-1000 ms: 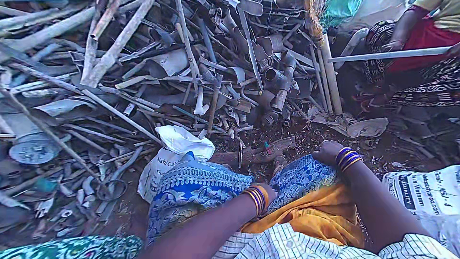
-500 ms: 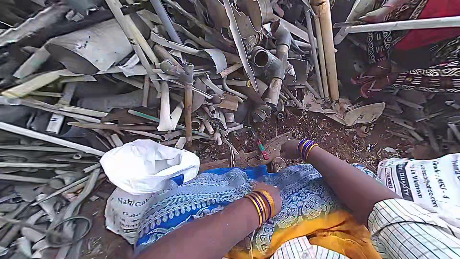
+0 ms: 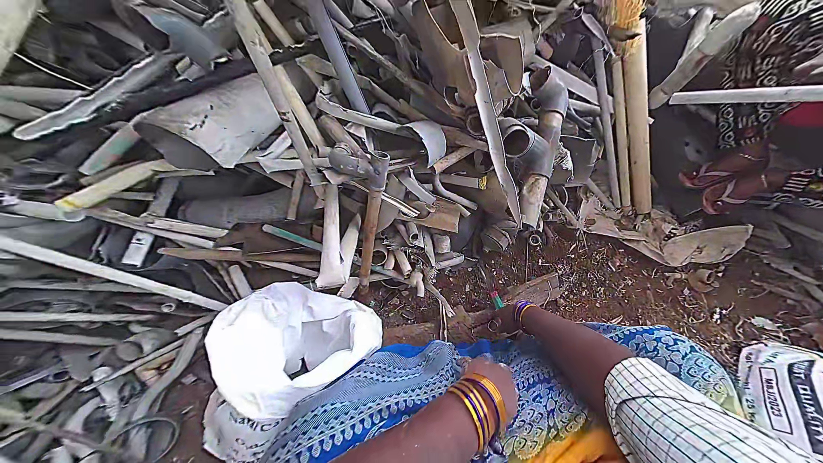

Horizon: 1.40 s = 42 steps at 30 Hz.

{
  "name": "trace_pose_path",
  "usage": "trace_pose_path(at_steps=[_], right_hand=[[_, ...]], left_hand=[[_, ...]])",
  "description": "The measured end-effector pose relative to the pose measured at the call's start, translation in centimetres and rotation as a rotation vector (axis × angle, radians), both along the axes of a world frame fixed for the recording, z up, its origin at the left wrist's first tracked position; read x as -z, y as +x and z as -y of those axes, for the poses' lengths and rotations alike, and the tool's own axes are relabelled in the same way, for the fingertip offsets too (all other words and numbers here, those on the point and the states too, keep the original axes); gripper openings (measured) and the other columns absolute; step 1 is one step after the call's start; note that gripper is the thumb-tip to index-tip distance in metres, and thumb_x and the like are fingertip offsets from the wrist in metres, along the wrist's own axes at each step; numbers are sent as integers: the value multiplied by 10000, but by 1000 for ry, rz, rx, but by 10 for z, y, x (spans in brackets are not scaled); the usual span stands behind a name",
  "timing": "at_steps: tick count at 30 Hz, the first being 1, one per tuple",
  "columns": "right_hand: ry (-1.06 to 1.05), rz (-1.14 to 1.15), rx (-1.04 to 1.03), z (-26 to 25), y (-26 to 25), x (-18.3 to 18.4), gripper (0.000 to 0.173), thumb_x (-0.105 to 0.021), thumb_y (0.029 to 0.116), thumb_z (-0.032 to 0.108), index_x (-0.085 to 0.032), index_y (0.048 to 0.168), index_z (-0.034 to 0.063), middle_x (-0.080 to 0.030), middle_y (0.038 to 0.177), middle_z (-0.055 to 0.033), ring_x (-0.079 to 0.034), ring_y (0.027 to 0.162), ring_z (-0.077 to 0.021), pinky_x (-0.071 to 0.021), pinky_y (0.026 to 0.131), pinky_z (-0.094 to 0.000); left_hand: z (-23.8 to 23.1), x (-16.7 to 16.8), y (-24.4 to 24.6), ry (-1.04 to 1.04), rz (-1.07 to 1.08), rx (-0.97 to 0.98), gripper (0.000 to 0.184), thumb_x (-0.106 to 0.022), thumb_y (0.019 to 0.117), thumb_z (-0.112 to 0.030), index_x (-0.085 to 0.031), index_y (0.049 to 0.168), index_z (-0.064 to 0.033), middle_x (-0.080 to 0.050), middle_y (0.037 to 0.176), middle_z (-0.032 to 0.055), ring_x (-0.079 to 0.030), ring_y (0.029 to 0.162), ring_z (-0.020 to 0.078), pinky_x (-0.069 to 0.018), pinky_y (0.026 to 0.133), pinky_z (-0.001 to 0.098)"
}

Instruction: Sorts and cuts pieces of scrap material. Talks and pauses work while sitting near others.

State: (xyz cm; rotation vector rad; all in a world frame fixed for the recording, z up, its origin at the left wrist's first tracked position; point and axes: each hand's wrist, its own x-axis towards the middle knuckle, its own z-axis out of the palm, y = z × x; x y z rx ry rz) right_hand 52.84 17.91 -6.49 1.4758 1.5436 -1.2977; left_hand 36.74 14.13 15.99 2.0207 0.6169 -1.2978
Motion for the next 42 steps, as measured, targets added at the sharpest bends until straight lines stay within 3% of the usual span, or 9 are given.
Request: trace_pose_path(at_steps=[7, 13, 20, 24, 28, 33, 37, 40, 42], right_hand=[[83, 113, -7, 9, -4, -2, 497, -621, 1012, 372, -608, 1369, 26, -644, 1292, -267, -611, 1222, -445, -451, 1008, -673], [343, 162, 279, 24, -26, -77, 353, -573, 1003, 172, -652, 1294, -12, -612, 1358, -273, -562, 1310, -439, -437, 1064, -630], [147, 291, 75, 80, -25, -99, 701, -655, 970, 194, -326, 1543, -38, -594, 1327, -325, -599, 1230, -474, -461, 990, -675], [149, 131, 243, 70, 5, -90, 452, -615, 999, 156, -522, 1395, -41, -651, 1206, -269, -651, 1082, -389, -496, 940, -584], [297, -54, 534, 52, 4, -88, 342, -641, 972, 84, -591, 1296, -9, -642, 1080, -203, -604, 903, -288, -486, 829, -486], [630, -33, 488, -18, -23, -91, 374, -689, 954, 168, -649, 1262, -40, -678, 1186, -269, -652, 1128, -390, -469, 1011, -560], [778, -26, 246, -96, -35, -89, 541, -634, 969, 132, -535, 1501, 111, -551, 1473, -232, -543, 1348, -400, -390, 1146, -552], [701, 81, 101, -138, -48, -81, 631, -603, 976, 98, -416, 1578, 109, -328, 1644, -223, -398, 1471, -411, -317, 1195, -557], [643, 170, 42, -153, -53, -71, 625, -611, 955, 74, -424, 1549, 31, -376, 1607, -250, -369, 1485, -419, -288, 1198, -590]], left_hand=[[3, 4, -14, -1, 58, 61, 546, -338, 1135, -348, -559, 1352, 101, -571, 1390, 320, -530, 1345, 460, -409, 1072, 667], [35, 5, -18, 76, 36, 77, 579, -337, 1126, -412, -506, 1432, 50, -561, 1412, 302, -530, 1344, 460, -419, 1062, 671], [29, -60, -45, 176, 313, -96, 598, -437, 1103, -422, -416, 1525, 2, -568, 1425, 269, -533, 1354, 426, -390, 1112, 633], [1, -98, -74, 205, 437, -288, 643, -433, 1092, -491, -362, 1588, -88, -593, 1415, 219, -564, 1330, 375, -402, 1123, 588], [0, -83, -66, 172, 386, -202, 599, -451, 1097, -431, -446, 1489, 23, -588, 1388, 274, -547, 1333, 428, -411, 1095, 623], [8, -82, -46, -47, 340, 213, 521, -428, 1117, -355, -508, 1433, 51, -550, 1446, 265, -491, 1390, 422, -366, 1126, 607], [-8, -71, -49, -99, 311, 209, 529, -398, 1122, -361, -490, 1451, 43, -533, 1470, 256, -454, 1426, 413, -325, 1169, 591], [-27, -76, -57, -137, 316, 171, 524, -399, 1124, -344, -466, 1466, 47, -526, 1479, 255, -441, 1436, 414, -305, 1182, 587], [-35, -67, -57, -174, 298, 161, 530, -423, 1114, -353, -456, 1482, 26, -515, 1497, 236, -432, 1443, 408, -302, 1181, 589]])
